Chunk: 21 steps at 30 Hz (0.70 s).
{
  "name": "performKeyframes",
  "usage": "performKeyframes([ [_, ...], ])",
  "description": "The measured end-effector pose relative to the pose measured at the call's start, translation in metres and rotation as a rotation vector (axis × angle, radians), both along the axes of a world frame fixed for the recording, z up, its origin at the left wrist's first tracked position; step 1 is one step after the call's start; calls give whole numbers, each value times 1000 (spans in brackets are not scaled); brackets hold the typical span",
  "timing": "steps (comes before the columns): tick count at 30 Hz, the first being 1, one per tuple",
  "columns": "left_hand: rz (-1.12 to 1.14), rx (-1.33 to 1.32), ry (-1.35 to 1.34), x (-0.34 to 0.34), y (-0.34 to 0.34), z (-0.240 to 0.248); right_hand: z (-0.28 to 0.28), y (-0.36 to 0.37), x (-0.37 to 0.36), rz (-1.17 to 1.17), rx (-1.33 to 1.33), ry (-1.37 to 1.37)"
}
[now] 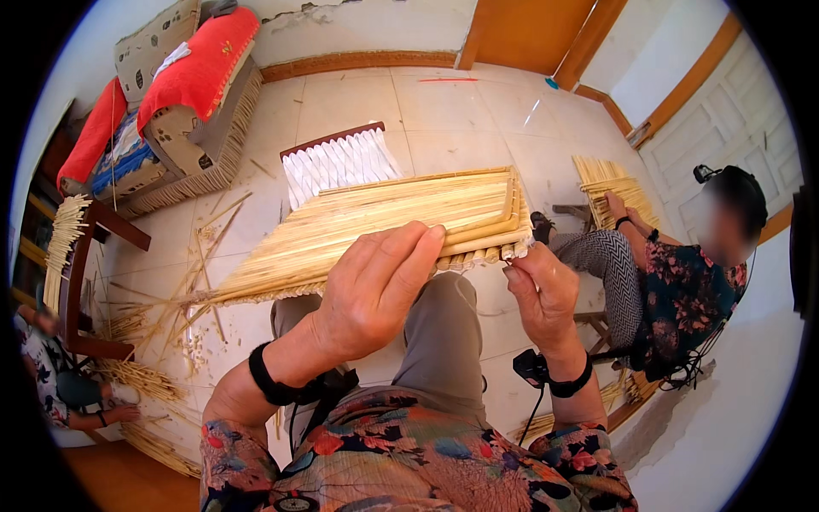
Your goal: The person binds bundles of straw together using a needle and thread to create a mat. They pass the needle through the edges of the straw bundles and pull the thread tight to secure the structure.
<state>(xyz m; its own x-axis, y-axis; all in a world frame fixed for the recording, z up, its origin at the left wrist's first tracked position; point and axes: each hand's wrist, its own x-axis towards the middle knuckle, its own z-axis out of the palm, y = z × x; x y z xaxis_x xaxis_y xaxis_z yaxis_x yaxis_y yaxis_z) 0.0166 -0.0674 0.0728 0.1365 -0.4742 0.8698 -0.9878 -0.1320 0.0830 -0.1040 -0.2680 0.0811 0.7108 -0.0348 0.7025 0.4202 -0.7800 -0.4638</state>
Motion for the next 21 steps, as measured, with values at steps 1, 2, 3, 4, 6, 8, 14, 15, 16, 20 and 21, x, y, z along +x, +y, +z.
performKeyframes([
  [1, -8, 11, 0, -1, 0, 0, -2, -1, -3, -16, -10, 13],
  [2, -15, 22, 0, -1, 1, 0, -3, -1, -5, -20, -4, 16],
  [3, -21, 25, 3, -1, 0, 0, -4, -2, -7, -12, 7, 20],
  [4, -18, 35, 0, -2, -1, 1, -5, -3, -8, -4, 18, 25],
  [6, -17, 49, -1, -2, -3, 0, -10, -1, -11, -12, 64, 52],
  [8, -31, 52, -9, -2, -3, -2, -12, 0, -14, -17, 110, 77],
  [14, -62, 75, -8, -4, -5, -1, -10, -3, -23, 4, 120, 132],
  [15, -64, 77, -7, -5, -5, -2, -9, -3, -26, 16, 188, 174],
  [16, -60, 88, -6, -6, -5, -2, -10, -2, -28, 27, 256, 216],
  [20, -98, 126, 13, -8, -5, -2, -19, -3, -33, 21, 220, 186],
  [21, -102, 128, 14, -9, -7, -2, -21, -1, -34, 9, 254, 167],
])
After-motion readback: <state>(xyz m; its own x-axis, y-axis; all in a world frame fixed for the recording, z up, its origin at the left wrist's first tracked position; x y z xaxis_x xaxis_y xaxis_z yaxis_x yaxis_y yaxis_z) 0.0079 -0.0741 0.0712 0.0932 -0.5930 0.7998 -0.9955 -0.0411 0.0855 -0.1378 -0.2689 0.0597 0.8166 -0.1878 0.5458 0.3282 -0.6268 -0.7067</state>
